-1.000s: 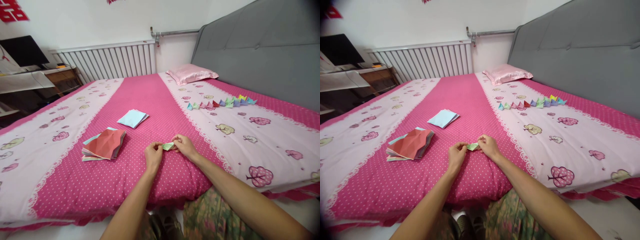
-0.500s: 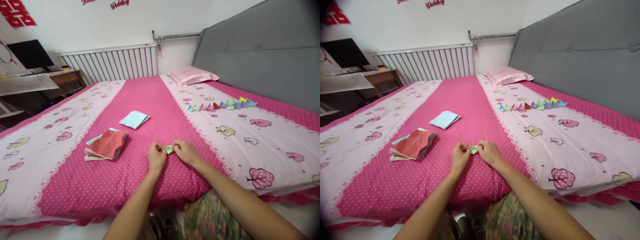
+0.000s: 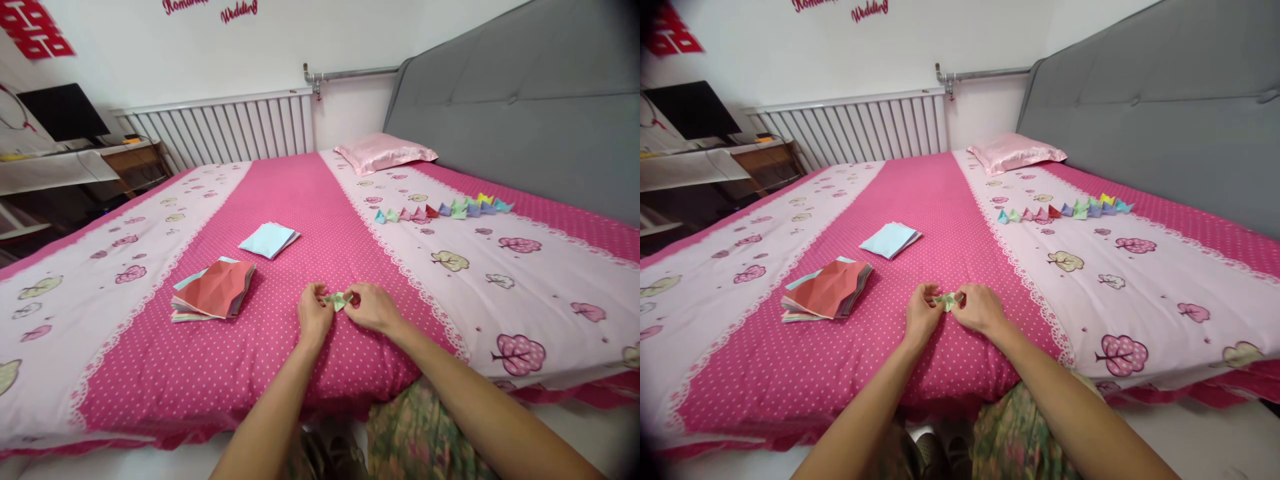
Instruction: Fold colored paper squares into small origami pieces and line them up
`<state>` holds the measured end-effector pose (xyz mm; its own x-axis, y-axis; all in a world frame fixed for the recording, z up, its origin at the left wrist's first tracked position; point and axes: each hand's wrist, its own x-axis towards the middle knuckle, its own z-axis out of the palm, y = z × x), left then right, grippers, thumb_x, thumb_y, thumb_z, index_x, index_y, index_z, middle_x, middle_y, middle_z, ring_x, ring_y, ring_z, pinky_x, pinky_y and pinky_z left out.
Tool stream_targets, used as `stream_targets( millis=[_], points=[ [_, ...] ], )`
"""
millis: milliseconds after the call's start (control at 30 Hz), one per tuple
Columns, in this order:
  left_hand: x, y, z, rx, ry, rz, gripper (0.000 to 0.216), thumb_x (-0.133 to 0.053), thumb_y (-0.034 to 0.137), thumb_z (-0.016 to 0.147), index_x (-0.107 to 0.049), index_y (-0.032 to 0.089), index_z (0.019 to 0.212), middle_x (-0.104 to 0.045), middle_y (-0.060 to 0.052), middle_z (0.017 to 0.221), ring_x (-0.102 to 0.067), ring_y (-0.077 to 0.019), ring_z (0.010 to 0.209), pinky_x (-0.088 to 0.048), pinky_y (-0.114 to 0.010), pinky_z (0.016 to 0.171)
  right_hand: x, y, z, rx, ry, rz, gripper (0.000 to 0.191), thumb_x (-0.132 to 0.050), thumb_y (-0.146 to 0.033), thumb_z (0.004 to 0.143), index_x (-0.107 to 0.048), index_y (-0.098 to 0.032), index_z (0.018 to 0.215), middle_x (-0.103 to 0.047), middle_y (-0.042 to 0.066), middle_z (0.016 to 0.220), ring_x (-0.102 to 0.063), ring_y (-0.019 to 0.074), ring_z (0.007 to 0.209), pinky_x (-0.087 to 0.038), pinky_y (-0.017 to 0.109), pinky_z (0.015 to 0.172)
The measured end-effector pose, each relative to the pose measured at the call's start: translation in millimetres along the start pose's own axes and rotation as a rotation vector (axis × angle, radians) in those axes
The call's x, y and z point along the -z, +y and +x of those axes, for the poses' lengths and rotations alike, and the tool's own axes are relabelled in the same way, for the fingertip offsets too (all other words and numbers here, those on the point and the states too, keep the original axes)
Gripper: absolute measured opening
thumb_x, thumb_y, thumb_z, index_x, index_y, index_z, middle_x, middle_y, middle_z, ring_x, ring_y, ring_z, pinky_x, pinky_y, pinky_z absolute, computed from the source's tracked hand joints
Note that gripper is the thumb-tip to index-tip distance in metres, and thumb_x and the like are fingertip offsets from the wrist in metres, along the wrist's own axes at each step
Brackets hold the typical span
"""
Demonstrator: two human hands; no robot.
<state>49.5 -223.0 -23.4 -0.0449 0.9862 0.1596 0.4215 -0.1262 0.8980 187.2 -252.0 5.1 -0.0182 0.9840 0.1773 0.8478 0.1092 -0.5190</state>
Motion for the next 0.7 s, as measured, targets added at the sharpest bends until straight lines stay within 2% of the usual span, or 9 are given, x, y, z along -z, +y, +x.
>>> stream_targets(
  millis=[333, 600, 700],
  points=[
    [-1.5, -2.7, 4.0, -0.014, 0.003, -0.025, 0.032, -0.062, 0.003, 0.055, -0.059, 0.016, 0.084, -0.059, -0.002, 0.078, -0.051, -0.0088, 0.061, -0.043, -0.022, 0.058, -3.1, 5.2, 4.2, 0.041, -0.013, 0.034, 0.014, -0.055, -0.027, 0.076, -0.068, -0.022, 0.073, -0.067, 0.005, 0.083, -0.06, 0.0168, 0.073, -0.039, 0.024, 0.065],
    [-2.9, 2.5, 4.2, 0.018, 0.032, -0.035, 0.027, -0.055, 0.001, 0.059, -0.06, 0.015, 0.083, -0.061, -0.003, 0.076, -0.056, -0.0099, 0.063, -0.046, -0.023, 0.062, -7.7, 3.5, 10.3, -0.027, 0.021, 0.018, 0.029, -0.048, -0.023, 0.079, -0.064, -0.021, 0.055, -0.065, 0.004, 0.062, -0.058, 0.0155, 0.06, -0.033, 0.023, 0.055],
    [-5.2, 2.7, 4.9, 0.037, 0.048, -0.004, 0.023, -0.056, 0.005, 0.061, -0.062, 0.014, 0.081, -0.062, -0.004, 0.073, -0.058, -0.0121, 0.063, -0.046, -0.025, 0.062, -11.2, 1.1, 12.3, -0.061, 0.037, -0.003, 0.031, -0.046, -0.022, 0.079, -0.063, -0.019, 0.054, -0.065, 0.005, 0.061, -0.057, 0.0151, 0.057, -0.03, 0.024, 0.052]
  ],
)
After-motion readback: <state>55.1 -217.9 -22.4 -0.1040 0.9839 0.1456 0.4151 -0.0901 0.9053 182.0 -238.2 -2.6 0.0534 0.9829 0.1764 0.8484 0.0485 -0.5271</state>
